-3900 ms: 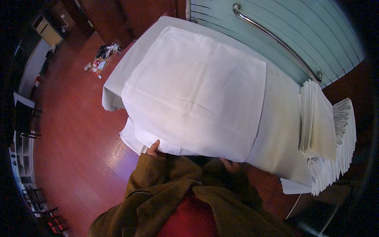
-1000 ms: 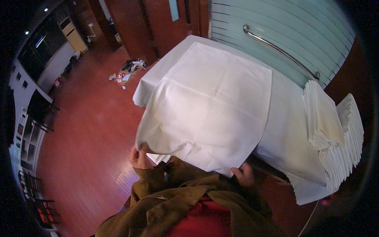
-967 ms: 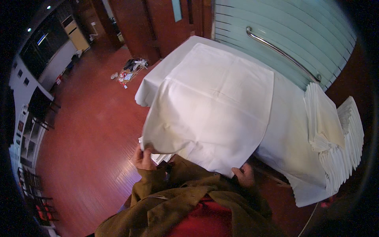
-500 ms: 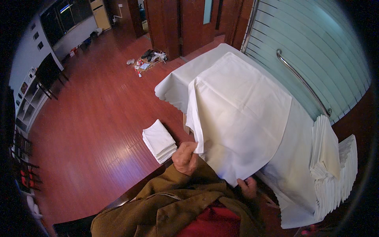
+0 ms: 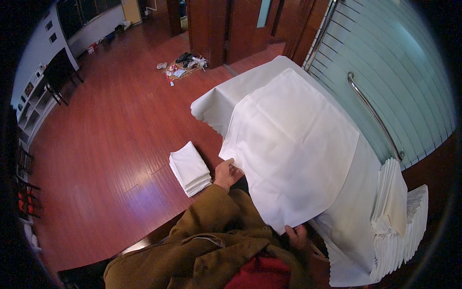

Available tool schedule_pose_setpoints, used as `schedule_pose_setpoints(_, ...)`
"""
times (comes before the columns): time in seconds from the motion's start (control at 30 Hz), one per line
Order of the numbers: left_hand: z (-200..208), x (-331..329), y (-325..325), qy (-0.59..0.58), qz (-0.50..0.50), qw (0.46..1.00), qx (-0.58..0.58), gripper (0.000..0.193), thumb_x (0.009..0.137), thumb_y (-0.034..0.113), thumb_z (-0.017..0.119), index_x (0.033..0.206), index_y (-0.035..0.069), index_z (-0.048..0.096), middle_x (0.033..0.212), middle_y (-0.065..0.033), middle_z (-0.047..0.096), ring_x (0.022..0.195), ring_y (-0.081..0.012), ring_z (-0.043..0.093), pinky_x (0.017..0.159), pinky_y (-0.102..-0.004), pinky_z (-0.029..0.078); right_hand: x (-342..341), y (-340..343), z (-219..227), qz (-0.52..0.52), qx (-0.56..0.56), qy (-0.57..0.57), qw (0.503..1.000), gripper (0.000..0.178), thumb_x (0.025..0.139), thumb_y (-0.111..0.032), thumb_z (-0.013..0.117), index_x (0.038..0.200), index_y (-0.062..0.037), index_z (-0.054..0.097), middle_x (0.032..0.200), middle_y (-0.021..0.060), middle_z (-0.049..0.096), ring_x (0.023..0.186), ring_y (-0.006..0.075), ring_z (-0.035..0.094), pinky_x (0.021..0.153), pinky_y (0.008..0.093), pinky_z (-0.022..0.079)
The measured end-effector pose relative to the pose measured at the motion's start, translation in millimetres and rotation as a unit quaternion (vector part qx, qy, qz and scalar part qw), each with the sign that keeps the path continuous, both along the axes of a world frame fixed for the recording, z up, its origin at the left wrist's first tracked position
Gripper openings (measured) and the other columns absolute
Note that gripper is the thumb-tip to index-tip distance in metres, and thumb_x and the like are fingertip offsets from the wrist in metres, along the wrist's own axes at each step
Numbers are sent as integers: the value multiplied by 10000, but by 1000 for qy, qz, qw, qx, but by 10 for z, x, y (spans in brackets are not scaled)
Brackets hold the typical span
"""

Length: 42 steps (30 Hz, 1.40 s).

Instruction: The person folds a white linen sheet on a table, aligning edges and smoothing creases by hand. The folded linen is placed on a growing stack of similarly folded linens.

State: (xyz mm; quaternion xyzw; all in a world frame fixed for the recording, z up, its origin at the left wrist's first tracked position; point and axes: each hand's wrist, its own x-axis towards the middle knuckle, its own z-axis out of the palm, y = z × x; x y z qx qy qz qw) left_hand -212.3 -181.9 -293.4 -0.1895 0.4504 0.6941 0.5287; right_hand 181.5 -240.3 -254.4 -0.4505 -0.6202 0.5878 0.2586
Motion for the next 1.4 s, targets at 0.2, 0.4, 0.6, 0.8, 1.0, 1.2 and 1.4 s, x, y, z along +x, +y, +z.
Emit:
schedule_pose_setpoints(0.2, -295, -63, 156, -59, -21, 975, 213, 445, 960, 219, 613, 1344, 24, 499, 1248, -133, 611, 1141, -318, 599, 959, -476, 508, 42, -7, 11, 10, -25, 1, 1000, 293, 991, -237, 623, 1164, -1, 625, 1003, 58, 675, 898, 161, 599, 819, 362, 492)
schedule_pose_setpoints(0.4, -378, -55, 293, -121, -28, 948, 292, 545, 1005, 223, 539, 1478, 5, 379, 1488, -185, 472, 1370, -369, 458, 1154, -541, 361, 2, -21, 61, -8, -23, -17, 1000, 291, 986, -235, 619, 1166, -7, 624, 1008, 65, 680, 902, 178, 612, 821, 382, 492)
schedule_pose_setpoints(0.6, -275, 65, 384, -148, -29, 944, 295, 532, 1023, 245, 494, 1488, 12, 379, 1510, -172, 462, 1390, -372, 436, 1186, -537, 314, 7, -33, 16, -20, -14, -28, 999, 269, 977, -210, 629, 1141, 3, 647, 1059, 88, 690, 954, 202, 623, 857, 395, 496)
schedule_pose_setpoints(0.8, -215, 38, 312, -148, 27, 948, 281, 506, 1004, 244, 475, 1446, -3, 447, 1496, -165, 485, 1389, -362, 436, 1196, -536, 293, -160, -115, 158, -71, -30, -13, 997, 285, 960, -176, 650, 1168, 18, 649, 1078, 95, 693, 986, 212, 630, 909, 392, 489)
schedule_pose_setpoints(1.0, 273, -24, 52, 28, 6, 980, 196, 536, 969, 335, 517, 1349, -43, 517, 1368, -147, 595, 1293, -329, 533, 1148, -486, 374, -237, -194, 367, -78, -100, -23, 992, 291, 976, -209, 639, 1153, 20, 661, 1070, 91, 698, 1024, 207, 625, 965, 378, 466)
schedule_pose_setpoints(1.2, 1098, 41, -343, 53, 70, 971, 222, 452, 959, 288, 495, 1265, -34, 580, 1251, -158, 642, 1198, -304, 593, 1074, -432, 455, -280, -290, 534, -37, -61, -21, 997, 294, 958, -214, 667, 1145, 12, 693, 1093, 94, 719, 1013, 192, 641, 945, 373, 488)
schedule_pose_setpoints(1.4, 1023, -328, -838, 314, 63, 912, 257, 326, 936, 236, 579, 1082, -49, 642, 1007, -118, 682, 894, -249, 663, 796, -374, 546, -245, -561, 880, -3, -39, 57, 998, 290, 935, -172, 647, 1155, 10, 696, 1105, 89, 720, 1021, 198, 643, 947, 373, 488)
